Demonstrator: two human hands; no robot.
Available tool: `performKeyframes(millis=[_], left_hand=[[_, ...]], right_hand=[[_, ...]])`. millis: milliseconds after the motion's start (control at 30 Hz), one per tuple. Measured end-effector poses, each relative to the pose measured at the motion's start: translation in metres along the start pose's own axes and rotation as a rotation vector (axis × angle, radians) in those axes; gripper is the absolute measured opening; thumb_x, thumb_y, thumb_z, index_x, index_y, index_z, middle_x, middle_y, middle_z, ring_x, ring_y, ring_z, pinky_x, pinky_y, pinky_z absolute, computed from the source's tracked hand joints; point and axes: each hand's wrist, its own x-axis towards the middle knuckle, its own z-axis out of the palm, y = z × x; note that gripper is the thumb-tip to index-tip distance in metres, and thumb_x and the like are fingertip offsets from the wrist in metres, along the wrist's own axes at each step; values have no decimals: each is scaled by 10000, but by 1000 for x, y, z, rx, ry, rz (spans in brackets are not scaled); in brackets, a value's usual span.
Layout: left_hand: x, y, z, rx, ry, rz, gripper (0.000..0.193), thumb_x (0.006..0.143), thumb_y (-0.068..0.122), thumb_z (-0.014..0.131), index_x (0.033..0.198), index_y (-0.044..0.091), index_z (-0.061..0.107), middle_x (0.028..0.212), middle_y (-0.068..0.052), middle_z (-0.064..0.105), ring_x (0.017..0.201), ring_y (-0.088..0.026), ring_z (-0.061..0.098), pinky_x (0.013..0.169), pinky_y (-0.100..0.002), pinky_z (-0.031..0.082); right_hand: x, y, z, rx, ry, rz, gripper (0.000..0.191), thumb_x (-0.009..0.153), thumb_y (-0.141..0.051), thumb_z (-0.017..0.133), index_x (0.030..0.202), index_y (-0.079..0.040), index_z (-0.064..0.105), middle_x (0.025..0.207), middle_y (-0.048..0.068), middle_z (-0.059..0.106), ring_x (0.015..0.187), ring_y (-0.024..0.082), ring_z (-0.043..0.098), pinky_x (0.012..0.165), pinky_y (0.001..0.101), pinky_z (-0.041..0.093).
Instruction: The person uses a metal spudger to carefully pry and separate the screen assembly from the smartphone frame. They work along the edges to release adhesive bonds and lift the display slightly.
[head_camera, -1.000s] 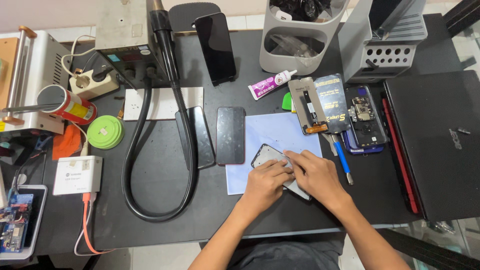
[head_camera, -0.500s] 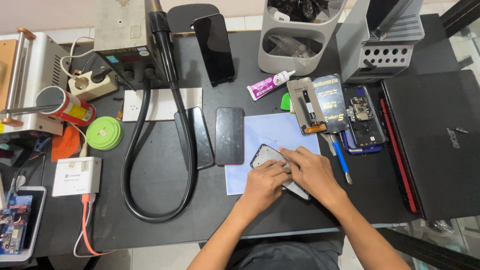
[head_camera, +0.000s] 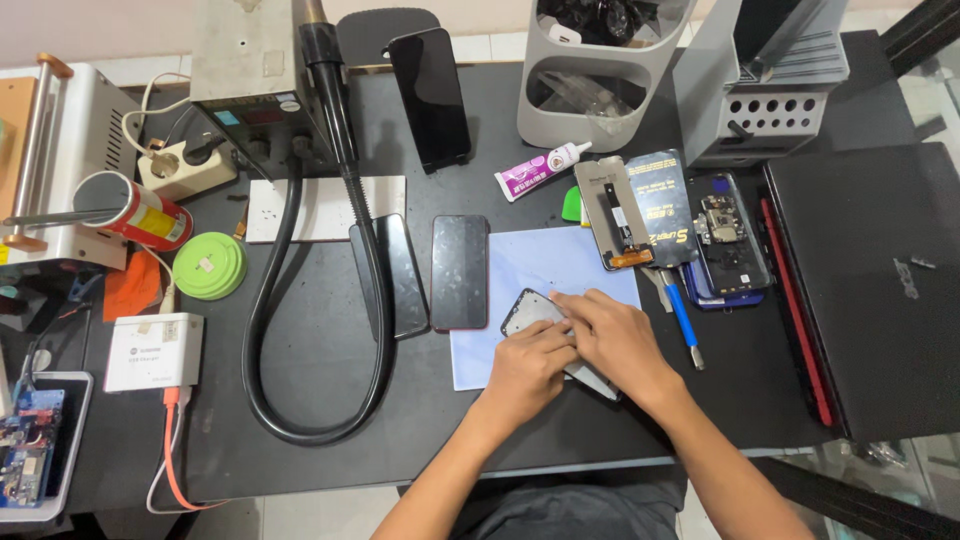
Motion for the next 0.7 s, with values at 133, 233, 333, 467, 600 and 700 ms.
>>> performKeyframes(millis=[133,233,333,467,600,700], left_hand=[[0,3,1,9,31,11,315,629,-82,677,896,78,727,1004,-41,732,1118,-286,714,939,-393,579],[3,1,1,2,54,25,326,637,-80,685,917,80,735,1033,-38,739,1113,-285,708,936,-391,575],[2,1,0,-30,25,21,335,618,-70,691,918,72,735,1034,-46,739,1122,-294,706,919,-391,575],[1,1,-1,-3,-3,-7,315,607,-71,695,883,75,733,1007,-50,740,1115,-305,708,880,-392,576],[2,1,-1,-8,29,21,312,620,-64,698,895,80,731,1004,-41,730,1132,-292,712,933,-396,580],[1,1,0,-20,38,35,312,647,-70,697,915,86,731,1040,-29,739,1128,-271,716,972,-397,578]], right_hand=[[-2,0,-4,-9,-18,27,318,897,-77,626,1174,-163,757,825,90,685,740,322,688,656,416,537],[-7,2,-11,-4,-11,8,310,889,-78,626,1155,-166,759,844,75,706,754,319,694,654,412,538],[-10,2,-13,-20,-26,52,306,885,-93,638,1152,-173,764,834,83,702,754,323,692,653,414,535],[4,-2,-2,-18,-53,82,292,916,-112,643,1170,-185,770,830,105,692,758,328,691,673,415,534],[2,1,-8,27,-89,90,299,922,-115,628,1182,-177,761,877,88,724,798,325,710,686,409,545],[-6,5,-17,38,-38,21,268,904,-141,645,1144,-151,763,943,88,749,829,331,712,702,401,552]])
